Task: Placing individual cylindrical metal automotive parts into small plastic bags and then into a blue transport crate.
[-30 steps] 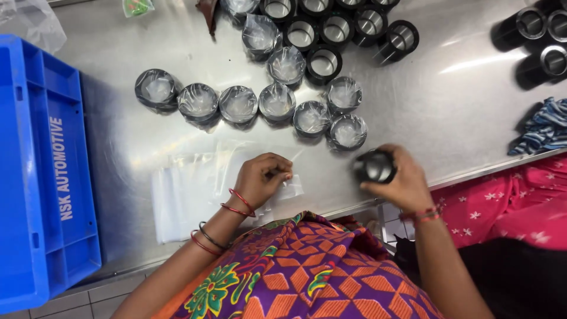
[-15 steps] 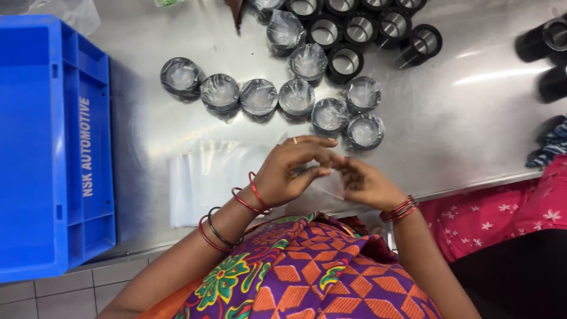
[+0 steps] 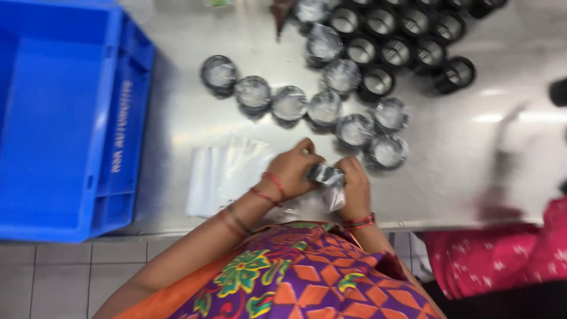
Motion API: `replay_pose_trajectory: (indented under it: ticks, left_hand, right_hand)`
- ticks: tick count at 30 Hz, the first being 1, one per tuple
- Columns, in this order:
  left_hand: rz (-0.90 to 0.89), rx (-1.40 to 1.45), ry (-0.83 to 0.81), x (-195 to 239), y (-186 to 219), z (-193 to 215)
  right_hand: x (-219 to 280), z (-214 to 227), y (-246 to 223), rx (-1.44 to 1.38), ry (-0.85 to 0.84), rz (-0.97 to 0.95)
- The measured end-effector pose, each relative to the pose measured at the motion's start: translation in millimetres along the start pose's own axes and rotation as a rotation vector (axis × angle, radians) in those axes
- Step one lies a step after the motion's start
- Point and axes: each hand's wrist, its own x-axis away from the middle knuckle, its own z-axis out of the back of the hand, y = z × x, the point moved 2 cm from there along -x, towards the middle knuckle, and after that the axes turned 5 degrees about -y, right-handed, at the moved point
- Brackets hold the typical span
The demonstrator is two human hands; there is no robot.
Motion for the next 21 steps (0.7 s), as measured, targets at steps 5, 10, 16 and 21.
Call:
replay_pose_trajectory:
  ticks: [5, 10, 16, 21]
  left_hand:
    - [-0.061, -0.094, 0.089, -13.3, -34.9, -34.9]
    - [-0.059, -0.119, 0.150, -10.5, -35.3, -46.4]
    - [-0.086, 0.144, 0.171, -8.6, -42.4, 12.9]
    - [-0.032, -0.307, 0.562, -30.7, -57.9, 116.6]
  right_hand:
    - [-8.3, 30.2, 23.2, -0.333, -0.530, 0.150]
    - [-10.5, 7.1, 50.1, -0.362, -0.539, -0.102]
    - [-66.3, 37.2, -0.1, -0.021, -0.167, 0.089]
    - [-120.5, 33.5, -28.1, 0.347, 0.180, 0.257]
